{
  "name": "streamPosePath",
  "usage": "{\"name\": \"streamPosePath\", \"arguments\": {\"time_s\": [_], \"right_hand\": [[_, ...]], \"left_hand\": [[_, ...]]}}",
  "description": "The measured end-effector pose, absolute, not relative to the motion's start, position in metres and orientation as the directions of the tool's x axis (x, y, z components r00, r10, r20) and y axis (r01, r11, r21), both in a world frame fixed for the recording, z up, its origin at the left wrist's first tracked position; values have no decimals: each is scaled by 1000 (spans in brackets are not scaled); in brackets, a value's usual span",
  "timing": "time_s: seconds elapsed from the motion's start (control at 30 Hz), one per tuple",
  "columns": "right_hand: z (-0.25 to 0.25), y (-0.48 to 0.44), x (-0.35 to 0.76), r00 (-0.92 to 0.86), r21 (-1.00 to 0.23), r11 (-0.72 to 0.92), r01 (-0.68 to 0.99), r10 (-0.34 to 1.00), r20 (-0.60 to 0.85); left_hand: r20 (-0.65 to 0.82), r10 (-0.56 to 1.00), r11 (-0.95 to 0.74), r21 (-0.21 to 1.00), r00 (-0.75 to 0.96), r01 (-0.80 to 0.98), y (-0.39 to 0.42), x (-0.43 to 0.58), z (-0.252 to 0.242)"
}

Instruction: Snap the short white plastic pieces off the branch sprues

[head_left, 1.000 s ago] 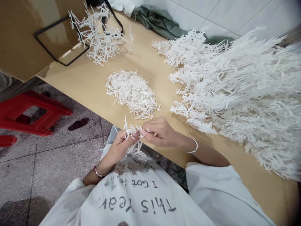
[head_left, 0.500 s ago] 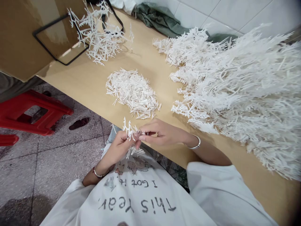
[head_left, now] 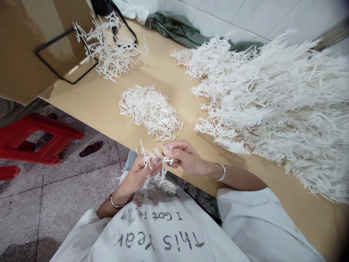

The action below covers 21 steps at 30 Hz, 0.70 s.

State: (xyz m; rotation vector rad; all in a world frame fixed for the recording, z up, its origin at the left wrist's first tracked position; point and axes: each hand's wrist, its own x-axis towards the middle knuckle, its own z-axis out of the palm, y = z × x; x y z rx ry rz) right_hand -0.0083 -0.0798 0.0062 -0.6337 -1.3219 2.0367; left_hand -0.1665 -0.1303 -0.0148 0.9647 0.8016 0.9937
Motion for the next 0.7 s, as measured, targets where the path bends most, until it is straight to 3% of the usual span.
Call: {"name": "streamPosePath", "arguments": {"time_s": [0.37, 0.43, 0.5, 0.57, 0.7], "right_hand": [[10, -91, -13, -602, -902, -290, -319, 797, -43], [19, -81, -6, -525, -911, -212, -353, 851, 5], [30, -70, 2, -339, -922, -52, -383, 937, 88], [38, -62, 7, -254, -943, 64, -327, 955, 152], [38, -60, 1, -453, -944, 327, 29, 847, 280]], "left_hand": [[-249, 900, 367, 876, 359, -313, -137, -170, -14], [-351, 894, 432, 841, 279, -326, -144, -177, -14], [-445, 885, 464, 807, 139, -366, -153, -187, -15], [-411, 909, 396, 804, 67, -444, -158, -194, -16], [-312, 947, 312, 842, 74, -440, -153, -196, -17]]}}
